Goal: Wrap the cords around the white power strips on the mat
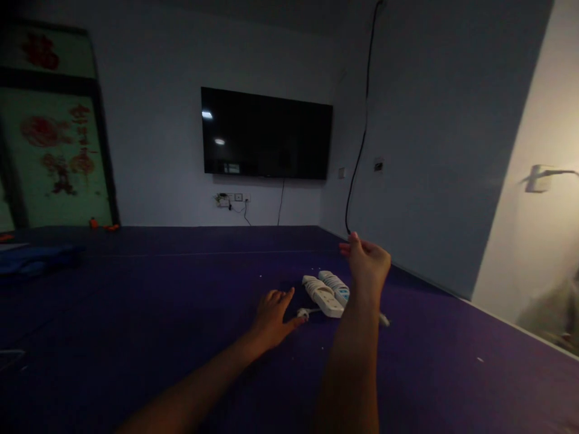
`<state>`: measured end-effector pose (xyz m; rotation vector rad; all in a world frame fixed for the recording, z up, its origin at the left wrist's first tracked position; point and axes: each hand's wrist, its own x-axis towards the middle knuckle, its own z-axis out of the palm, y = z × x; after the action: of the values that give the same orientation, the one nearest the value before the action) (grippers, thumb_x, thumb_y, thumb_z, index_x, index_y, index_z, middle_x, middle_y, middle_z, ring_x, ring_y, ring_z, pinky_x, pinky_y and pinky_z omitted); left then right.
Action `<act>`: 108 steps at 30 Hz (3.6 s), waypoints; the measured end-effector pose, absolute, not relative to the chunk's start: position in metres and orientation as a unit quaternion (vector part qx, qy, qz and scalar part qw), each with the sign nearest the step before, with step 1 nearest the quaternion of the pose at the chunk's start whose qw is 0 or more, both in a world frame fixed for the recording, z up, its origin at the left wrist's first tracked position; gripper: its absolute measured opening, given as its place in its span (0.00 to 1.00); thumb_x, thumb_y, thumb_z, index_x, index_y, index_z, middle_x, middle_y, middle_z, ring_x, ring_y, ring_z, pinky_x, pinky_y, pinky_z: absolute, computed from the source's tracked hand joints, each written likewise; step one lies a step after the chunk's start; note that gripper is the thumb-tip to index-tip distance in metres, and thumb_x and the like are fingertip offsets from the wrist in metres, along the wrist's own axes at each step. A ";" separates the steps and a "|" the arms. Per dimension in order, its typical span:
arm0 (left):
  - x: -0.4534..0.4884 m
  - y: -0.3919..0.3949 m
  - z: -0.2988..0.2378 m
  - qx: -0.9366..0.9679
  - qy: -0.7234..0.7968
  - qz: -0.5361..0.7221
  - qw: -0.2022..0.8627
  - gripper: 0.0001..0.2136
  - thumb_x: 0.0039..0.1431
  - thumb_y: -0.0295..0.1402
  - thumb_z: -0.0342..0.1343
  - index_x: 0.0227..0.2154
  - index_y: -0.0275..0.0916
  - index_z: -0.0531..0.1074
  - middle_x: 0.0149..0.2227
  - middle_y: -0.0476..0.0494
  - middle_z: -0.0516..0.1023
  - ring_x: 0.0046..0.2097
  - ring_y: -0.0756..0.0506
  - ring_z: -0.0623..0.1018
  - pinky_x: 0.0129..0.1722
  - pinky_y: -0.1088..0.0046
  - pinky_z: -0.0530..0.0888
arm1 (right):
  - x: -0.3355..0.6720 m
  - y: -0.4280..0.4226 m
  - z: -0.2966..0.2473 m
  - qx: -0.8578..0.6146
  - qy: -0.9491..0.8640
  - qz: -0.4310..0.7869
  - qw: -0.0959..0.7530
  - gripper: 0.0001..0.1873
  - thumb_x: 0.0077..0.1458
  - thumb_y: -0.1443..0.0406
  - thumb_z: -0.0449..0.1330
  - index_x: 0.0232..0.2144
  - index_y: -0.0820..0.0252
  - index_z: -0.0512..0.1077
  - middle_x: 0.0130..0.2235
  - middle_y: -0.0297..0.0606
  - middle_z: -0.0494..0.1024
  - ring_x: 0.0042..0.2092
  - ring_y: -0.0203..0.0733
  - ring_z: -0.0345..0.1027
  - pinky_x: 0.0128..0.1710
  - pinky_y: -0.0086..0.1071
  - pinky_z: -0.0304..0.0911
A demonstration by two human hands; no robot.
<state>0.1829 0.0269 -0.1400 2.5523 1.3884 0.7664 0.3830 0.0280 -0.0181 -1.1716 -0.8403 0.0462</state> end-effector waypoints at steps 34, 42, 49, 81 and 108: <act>0.032 -0.027 -0.176 0.918 0.343 0.196 0.023 0.29 0.56 0.27 0.49 0.61 0.46 0.53 0.60 0.45 0.64 0.59 0.46 0.65 0.59 0.66 0.60 | 0.182 -0.019 -0.181 -0.218 -0.966 -0.013 0.135 0.25 0.55 0.51 0.55 0.44 0.64 0.72 0.48 0.48 0.75 0.51 0.48 0.67 0.53 0.39 0.58; 0.035 -0.022 -0.184 0.893 0.377 0.212 0.125 0.28 0.53 0.25 0.50 0.59 0.47 0.59 0.57 0.45 0.68 0.56 0.45 0.69 0.56 0.67 0.64 | 0.183 -0.017 -0.180 -0.212 -0.970 -0.037 0.116 0.25 0.54 0.49 0.55 0.43 0.65 0.72 0.42 0.45 0.78 0.44 0.47 0.71 0.45 0.35 0.63; 0.035 -0.026 -0.177 0.884 0.383 0.209 0.166 0.28 0.53 0.27 0.50 0.59 0.46 0.59 0.57 0.46 0.68 0.56 0.45 0.69 0.56 0.68 0.64 | 0.184 -0.017 -0.182 -0.205 -0.969 -0.051 0.130 0.25 0.54 0.50 0.55 0.43 0.65 0.72 0.40 0.45 0.79 0.42 0.46 0.72 0.43 0.34 0.63; 0.034 -0.019 -0.185 0.888 0.363 0.222 0.177 0.28 0.53 0.26 0.50 0.59 0.45 0.58 0.56 0.43 0.69 0.55 0.44 0.69 0.56 0.67 0.64 | 0.183 -0.014 -0.187 -0.195 -0.968 -0.058 0.147 0.25 0.55 0.48 0.53 0.39 0.64 0.73 0.38 0.43 0.79 0.40 0.44 0.72 0.41 0.33 0.63; 0.034 -0.022 -0.182 0.887 0.361 0.233 0.171 0.27 0.54 0.28 0.50 0.58 0.44 0.60 0.56 0.43 0.69 0.56 0.44 0.69 0.56 0.67 0.64 | 0.183 -0.015 -0.186 -0.200 -0.967 -0.059 0.146 0.24 0.55 0.49 0.53 0.38 0.63 0.73 0.37 0.42 0.80 0.40 0.44 0.73 0.41 0.33 0.62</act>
<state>0.0341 -0.0223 -0.1818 2.5181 1.0236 0.6606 0.1832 -0.0150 -0.1860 -0.5752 -2.7837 -0.1704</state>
